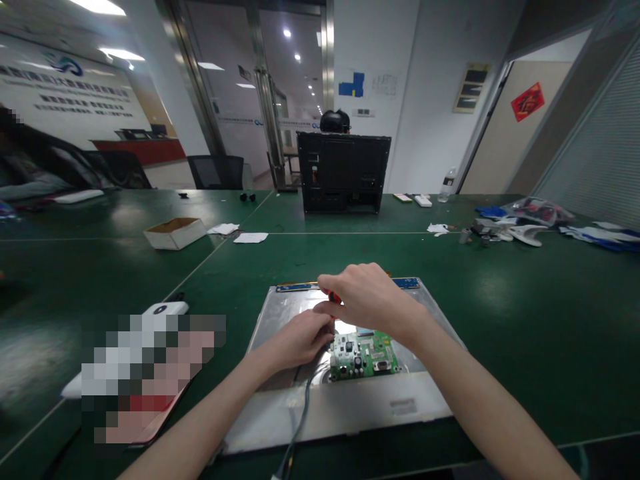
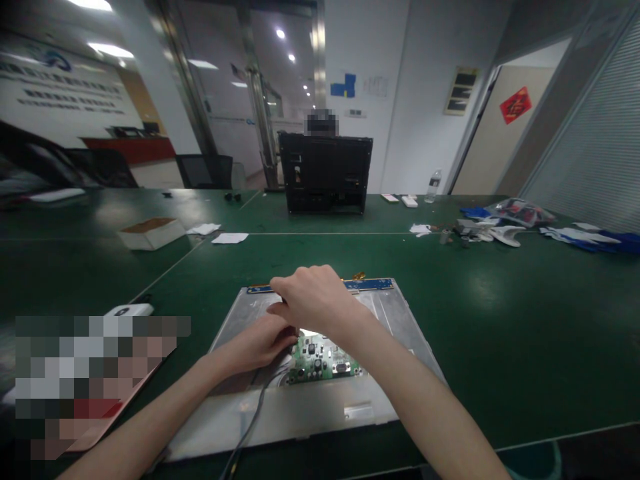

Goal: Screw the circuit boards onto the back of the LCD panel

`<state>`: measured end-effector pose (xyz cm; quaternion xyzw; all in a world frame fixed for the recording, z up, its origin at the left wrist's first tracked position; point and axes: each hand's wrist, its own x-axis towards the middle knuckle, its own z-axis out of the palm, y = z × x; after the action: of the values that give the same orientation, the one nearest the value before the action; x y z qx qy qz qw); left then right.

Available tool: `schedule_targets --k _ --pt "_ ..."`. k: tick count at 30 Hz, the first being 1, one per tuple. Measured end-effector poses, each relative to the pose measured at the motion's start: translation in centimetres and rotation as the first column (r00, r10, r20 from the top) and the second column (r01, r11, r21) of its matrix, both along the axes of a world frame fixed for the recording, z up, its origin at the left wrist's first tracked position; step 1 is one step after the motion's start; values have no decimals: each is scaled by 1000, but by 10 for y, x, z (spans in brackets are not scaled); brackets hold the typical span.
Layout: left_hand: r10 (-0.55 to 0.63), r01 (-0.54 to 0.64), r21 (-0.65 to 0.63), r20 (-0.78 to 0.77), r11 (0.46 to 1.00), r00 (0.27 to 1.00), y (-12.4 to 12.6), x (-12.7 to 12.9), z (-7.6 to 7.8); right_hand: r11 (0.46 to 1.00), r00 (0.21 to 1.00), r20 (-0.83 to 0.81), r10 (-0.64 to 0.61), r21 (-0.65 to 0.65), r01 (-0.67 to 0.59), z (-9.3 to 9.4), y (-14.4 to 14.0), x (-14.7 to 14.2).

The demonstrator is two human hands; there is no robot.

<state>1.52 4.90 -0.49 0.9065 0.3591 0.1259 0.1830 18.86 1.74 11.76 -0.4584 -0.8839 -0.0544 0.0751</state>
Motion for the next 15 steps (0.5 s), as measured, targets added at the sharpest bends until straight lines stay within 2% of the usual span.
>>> schedule_targets --k 7,15 --pt "-69 67 33 49 997 996 3 0 -2 999 999 -16 35 12 -35 -3 0 1" --pt "-6 7 34 -16 999 1000 -1 1 1 999 1000 -1 -26 -25 26 0 1 1"
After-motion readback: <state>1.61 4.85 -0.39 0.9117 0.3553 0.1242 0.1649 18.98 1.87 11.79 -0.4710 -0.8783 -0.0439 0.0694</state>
